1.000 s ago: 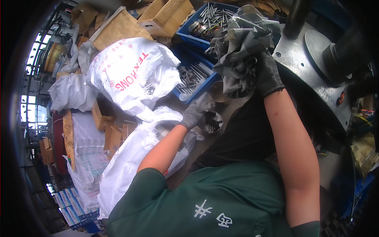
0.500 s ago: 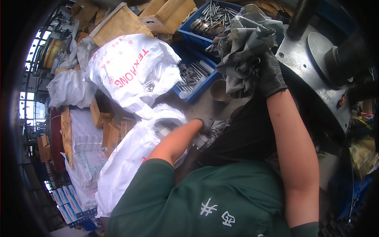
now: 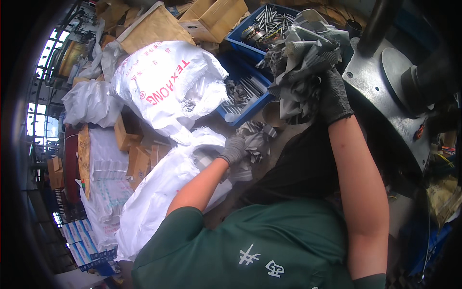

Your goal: Manually assemble and press motor stators and metal sleeves using an industrial press machine.

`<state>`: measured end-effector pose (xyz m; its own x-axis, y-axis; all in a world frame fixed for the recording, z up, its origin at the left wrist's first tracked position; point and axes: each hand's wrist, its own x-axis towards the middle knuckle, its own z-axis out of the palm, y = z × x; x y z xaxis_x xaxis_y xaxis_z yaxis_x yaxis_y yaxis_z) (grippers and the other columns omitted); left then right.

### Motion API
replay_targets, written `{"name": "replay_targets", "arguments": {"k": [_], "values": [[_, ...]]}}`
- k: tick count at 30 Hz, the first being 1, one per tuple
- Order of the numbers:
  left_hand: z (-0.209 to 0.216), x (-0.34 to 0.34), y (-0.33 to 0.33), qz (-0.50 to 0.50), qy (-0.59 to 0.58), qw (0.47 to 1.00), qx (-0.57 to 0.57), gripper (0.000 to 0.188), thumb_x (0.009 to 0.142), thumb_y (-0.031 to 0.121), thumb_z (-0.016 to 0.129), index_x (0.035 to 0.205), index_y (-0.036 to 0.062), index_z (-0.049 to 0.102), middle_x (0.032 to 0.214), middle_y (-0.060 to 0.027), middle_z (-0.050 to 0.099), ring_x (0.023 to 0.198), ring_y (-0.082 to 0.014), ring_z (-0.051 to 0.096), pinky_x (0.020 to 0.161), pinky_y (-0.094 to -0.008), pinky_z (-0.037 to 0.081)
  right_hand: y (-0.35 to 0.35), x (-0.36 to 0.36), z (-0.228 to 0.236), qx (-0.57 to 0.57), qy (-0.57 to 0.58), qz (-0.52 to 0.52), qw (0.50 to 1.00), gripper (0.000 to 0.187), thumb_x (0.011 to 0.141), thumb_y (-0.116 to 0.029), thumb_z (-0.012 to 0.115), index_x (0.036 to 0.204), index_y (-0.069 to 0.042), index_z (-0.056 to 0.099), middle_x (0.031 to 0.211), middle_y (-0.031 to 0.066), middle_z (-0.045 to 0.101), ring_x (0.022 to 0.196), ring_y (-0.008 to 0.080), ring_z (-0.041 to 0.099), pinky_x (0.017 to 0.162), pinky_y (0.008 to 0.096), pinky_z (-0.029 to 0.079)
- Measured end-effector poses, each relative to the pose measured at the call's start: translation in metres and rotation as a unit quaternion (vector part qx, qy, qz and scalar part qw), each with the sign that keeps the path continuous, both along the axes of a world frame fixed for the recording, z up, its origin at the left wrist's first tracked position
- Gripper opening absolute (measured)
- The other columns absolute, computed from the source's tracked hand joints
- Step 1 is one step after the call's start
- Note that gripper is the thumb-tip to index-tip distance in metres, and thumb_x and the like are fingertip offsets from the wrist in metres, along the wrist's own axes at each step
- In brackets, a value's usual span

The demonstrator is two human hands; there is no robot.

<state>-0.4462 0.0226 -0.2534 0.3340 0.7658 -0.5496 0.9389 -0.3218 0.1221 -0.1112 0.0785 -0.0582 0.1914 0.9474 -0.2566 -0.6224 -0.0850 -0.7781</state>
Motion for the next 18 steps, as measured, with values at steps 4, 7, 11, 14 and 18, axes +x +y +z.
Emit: {"name": "replay_targets", "arguments": {"k": [4, 7, 11, 14, 18], "values": [[0.001, -0.011, 0.014, 0.187, -0.265, 0.939, 0.116, 0.058, 0.074, 0.029, 0.084, 0.118, -0.0014, 0.063, 0.111, -0.022, 0.069, 0.112, -0.0319, 0.066, 0.095, -0.0408, 0.053, -0.001, -0.015, 0.004, 0.002, -0.039, 0.014, 0.999, 0.019, 0.098, -0.026, 0.063, 0.112, -0.015, 0.067, 0.097, 0.0031, 0.066, 0.077, 0.0114, 0.06, 0.064, 0.0267, 0.049], [0.059, 0.014, 0.034, 0.198, -0.392, 0.882, 0.17, 0.047, 0.078, 0.013, 0.081, 0.12, -0.0005, 0.065, 0.109, -0.014, 0.071, 0.109, -0.0232, 0.067, 0.093, -0.0358, 0.055, -0.009, -0.009, 0.014, 0.002, -0.025, 0.05, 0.998, 0.022, 0.098, -0.026, 0.064, 0.118, -0.017, 0.069, 0.102, -0.0005, 0.067, 0.088, 0.0106, 0.06, 0.075, 0.0267, 0.05], [0.127, 0.027, 0.054, 0.324, -0.658, 0.677, 0.054, 0.041, 0.084, 0.01, 0.078, 0.121, -0.0008, 0.065, 0.11, -0.01, 0.072, 0.093, -0.0176, 0.07, 0.081, -0.0314, 0.058, -0.01, -0.015, 0.009, 0.023, -0.058, 0.133, 0.989, 0.026, 0.097, -0.025, 0.067, 0.12, -0.014, 0.07, 0.11, -0.003, 0.068, 0.098, 0.0102, 0.061, 0.083, 0.0283, 0.05], [0.165, 0.041, 0.067, 0.183, -0.703, 0.683, 0.074, 0.041, 0.087, 0.014, 0.078, 0.123, 0.0012, 0.064, 0.111, -0.0079, 0.072, 0.094, -0.0179, 0.07, 0.083, -0.0306, 0.058, -0.004, -0.021, 0.005, 0.029, -0.234, 0.195, 0.952, 0.03, 0.094, -0.026, 0.072, 0.117, -0.006, 0.071, 0.098, -0.0003, 0.071, 0.084, 0.0086, 0.062, 0.074, 0.0258, 0.05], [0.2, 0.097, 0.063, -0.089, -0.607, 0.763, 0.204, 0.056, 0.087, 0.022, 0.076, 0.137, 0.0039, 0.055, 0.126, -0.011, 0.067, 0.114, -0.0237, 0.065, 0.101, -0.0342, 0.051, 0.004, -0.018, -0.026, 0.015, -0.261, 0.241, 0.935, 0.034, 0.091, -0.027, 0.076, 0.112, -0.001, 0.071, 0.088, 0.0009, 0.069, 0.076, 0.0091, 0.062, 0.071, 0.026, 0.051]]}}
